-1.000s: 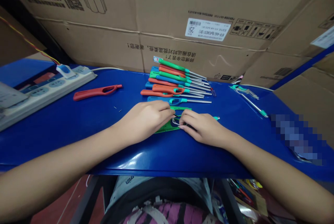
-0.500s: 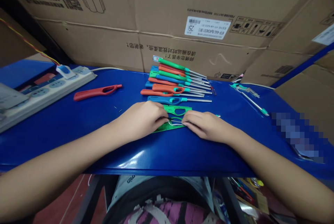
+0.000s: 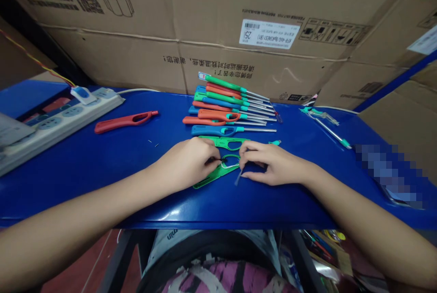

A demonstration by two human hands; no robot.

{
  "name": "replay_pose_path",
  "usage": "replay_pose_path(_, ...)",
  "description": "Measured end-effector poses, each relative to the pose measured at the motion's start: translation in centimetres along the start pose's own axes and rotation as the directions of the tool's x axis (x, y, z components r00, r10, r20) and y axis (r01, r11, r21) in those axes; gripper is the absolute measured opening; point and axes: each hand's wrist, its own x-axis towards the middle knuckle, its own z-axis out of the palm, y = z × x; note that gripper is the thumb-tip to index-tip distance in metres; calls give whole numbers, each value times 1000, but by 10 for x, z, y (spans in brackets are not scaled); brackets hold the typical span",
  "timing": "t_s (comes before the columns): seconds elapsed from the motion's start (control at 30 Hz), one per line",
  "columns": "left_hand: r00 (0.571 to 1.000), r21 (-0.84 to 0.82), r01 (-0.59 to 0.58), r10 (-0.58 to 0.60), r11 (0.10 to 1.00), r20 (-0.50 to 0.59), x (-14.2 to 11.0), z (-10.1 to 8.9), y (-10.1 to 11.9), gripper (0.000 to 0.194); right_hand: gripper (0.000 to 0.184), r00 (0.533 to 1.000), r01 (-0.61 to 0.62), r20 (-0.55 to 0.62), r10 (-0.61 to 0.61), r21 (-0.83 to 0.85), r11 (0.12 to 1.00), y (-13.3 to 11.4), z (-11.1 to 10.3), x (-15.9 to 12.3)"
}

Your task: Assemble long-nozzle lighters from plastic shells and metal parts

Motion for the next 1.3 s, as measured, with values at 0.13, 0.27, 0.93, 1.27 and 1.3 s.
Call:
replay_pose_path(0.13, 1000, -32, -5, 5, 999, 12, -3, -2, 4, 19, 16, 1000, -24, -6, 25, 33, 999, 0, 0, 0)
replay_pose_path(0.27, 1000, -28, 1, -1, 1000, 3, -7, -4, 12, 21, 16, 1000, -31, -6, 31, 25, 999, 0, 0, 2)
replay_pose_path(0.93, 999, 110, -5, 1, 994, 43, -19, 4, 32, 28, 15, 999, -46, -1, 46, 3, 999, 0, -2, 4)
replay_pose_path(1.27, 995, 319, -43, 12, 947, 97, -24, 8, 46, 30, 16, 999, -52, -1, 52, -65, 997, 0, -4, 2)
replay_pose_path(1.3, 994, 326, -40, 6, 944, 106, -23, 8, 46, 30, 15, 998, -58, -1, 58, -80, 995, -1, -4, 2)
